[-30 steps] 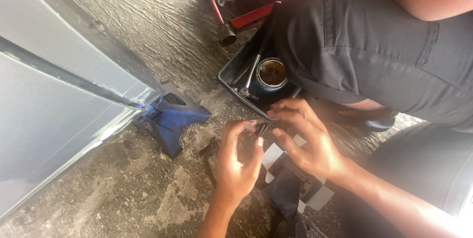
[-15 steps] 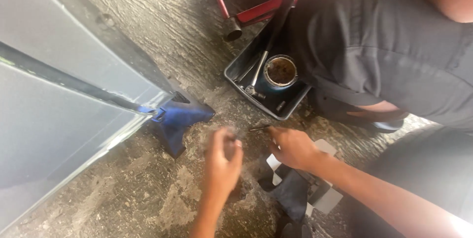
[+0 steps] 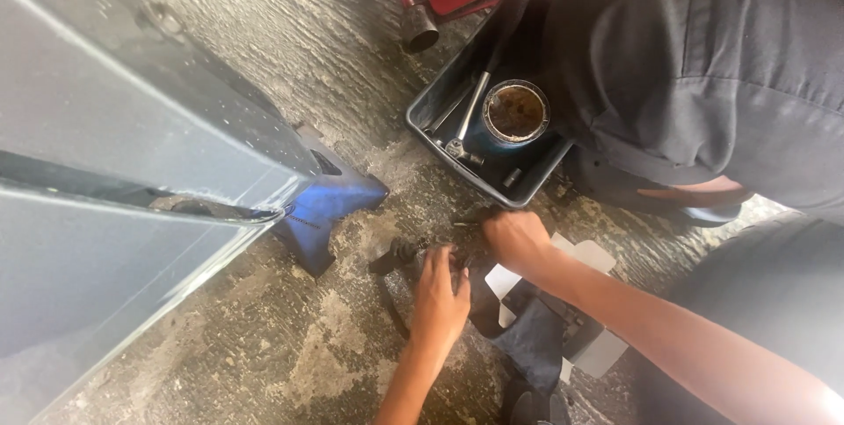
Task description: The person is maintaining and repairing the brake assembly of a vehicle, specifically cleaning and greasing pins.
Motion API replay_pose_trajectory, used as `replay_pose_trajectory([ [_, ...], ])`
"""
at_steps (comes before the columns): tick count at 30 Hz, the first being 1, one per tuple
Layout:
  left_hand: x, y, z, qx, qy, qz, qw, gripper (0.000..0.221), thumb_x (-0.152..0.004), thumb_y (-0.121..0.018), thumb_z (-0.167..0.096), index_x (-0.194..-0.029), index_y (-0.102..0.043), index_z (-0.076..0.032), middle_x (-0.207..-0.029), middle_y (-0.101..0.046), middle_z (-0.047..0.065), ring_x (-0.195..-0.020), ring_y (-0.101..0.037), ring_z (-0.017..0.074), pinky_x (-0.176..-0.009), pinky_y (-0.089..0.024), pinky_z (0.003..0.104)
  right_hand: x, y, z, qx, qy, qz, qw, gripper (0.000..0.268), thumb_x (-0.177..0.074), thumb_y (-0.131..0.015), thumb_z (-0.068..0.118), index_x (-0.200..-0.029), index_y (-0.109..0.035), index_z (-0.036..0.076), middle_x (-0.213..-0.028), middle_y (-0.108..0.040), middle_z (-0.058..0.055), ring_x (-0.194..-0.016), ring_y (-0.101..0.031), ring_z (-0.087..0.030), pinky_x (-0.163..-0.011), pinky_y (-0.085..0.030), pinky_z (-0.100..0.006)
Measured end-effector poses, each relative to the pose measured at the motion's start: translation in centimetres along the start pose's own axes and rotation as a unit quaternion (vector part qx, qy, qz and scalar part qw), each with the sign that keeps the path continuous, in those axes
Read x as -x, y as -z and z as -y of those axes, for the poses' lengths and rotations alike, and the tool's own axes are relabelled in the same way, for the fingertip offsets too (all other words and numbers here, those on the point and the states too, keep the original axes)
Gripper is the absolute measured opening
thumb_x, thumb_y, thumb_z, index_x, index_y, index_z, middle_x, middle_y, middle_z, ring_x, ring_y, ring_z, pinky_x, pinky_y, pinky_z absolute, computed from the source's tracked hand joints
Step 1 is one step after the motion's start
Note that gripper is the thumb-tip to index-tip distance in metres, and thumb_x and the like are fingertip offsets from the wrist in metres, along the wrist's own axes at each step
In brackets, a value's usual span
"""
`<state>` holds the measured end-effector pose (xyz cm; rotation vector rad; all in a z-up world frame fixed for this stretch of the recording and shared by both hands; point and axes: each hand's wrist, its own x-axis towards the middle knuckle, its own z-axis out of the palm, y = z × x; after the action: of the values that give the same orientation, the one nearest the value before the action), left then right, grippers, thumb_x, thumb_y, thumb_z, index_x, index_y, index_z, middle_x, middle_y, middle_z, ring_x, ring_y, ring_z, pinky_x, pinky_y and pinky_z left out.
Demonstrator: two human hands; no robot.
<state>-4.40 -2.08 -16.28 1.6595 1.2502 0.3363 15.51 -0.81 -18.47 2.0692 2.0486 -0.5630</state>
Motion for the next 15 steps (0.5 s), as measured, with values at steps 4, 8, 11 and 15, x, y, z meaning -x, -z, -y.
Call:
replay_pose_trajectory([
  [4,-0.1,1.6,-0.8,-0.040,0.003,-0.010,0.999,0.044,-0.096,-0.067,-0.017,-0.134,-0.051,-0.002,-0.122,-0.065,0.014,-0.106,-0.070,0.0251,-0.092,-0.057,0.041,1.8,3.6,0.9,-0.055,-0.036,0.047,0.997,0.025,-0.096,-0.064,0.031,-0.096,-0.072,0.007,-0.083,-0.074,-0.014,-0.078,-0.072,-0.032,-0.071,-0.057,-0.044],
  [8,0.7,2.9,-1.7,-0.007,0.002,-0.023,1.000,0.039,-0.100,-0.063,-0.024,-0.135,-0.055,-0.008,-0.121,-0.068,0.009,-0.101,-0.073,0.0207,-0.087,-0.061,0.039,5.0,7.7,1.8,-0.194,-0.047,0.002,0.980,0.031,-0.095,-0.062,0.032,-0.106,-0.067,0.004,-0.086,-0.074,-0.016,-0.078,-0.074,-0.035,-0.071,-0.059,-0.045],
  [11,0.7,3.5,-2.7,-0.029,-0.088,-0.076,0.993,0.037,-0.098,-0.066,-0.025,-0.133,-0.061,-0.013,-0.129,-0.059,0.010,-0.110,-0.067,0.0239,-0.091,-0.059,0.040,7.8,10.9,2.0,-0.275,-0.046,-0.006,0.960,0.036,-0.097,-0.058,0.034,-0.113,-0.065,0.003,-0.091,-0.075,-0.018,-0.083,-0.075,-0.035,-0.076,-0.059,-0.044],
  [15,0.9,5.0,-4.9,-0.095,-0.314,-0.162,0.931,0.026,-0.091,-0.075,-0.024,-0.114,-0.072,-0.013,-0.146,-0.042,0.012,-0.138,-0.041,0.0357,-0.115,-0.041,0.055,11.2,14.1,1.8,-0.327,-0.031,0.011,0.944,0.043,-0.099,-0.056,0.036,-0.126,-0.061,0.002,-0.121,-0.065,-0.021,-0.107,-0.068,-0.037,-0.089,-0.054,-0.044],
])
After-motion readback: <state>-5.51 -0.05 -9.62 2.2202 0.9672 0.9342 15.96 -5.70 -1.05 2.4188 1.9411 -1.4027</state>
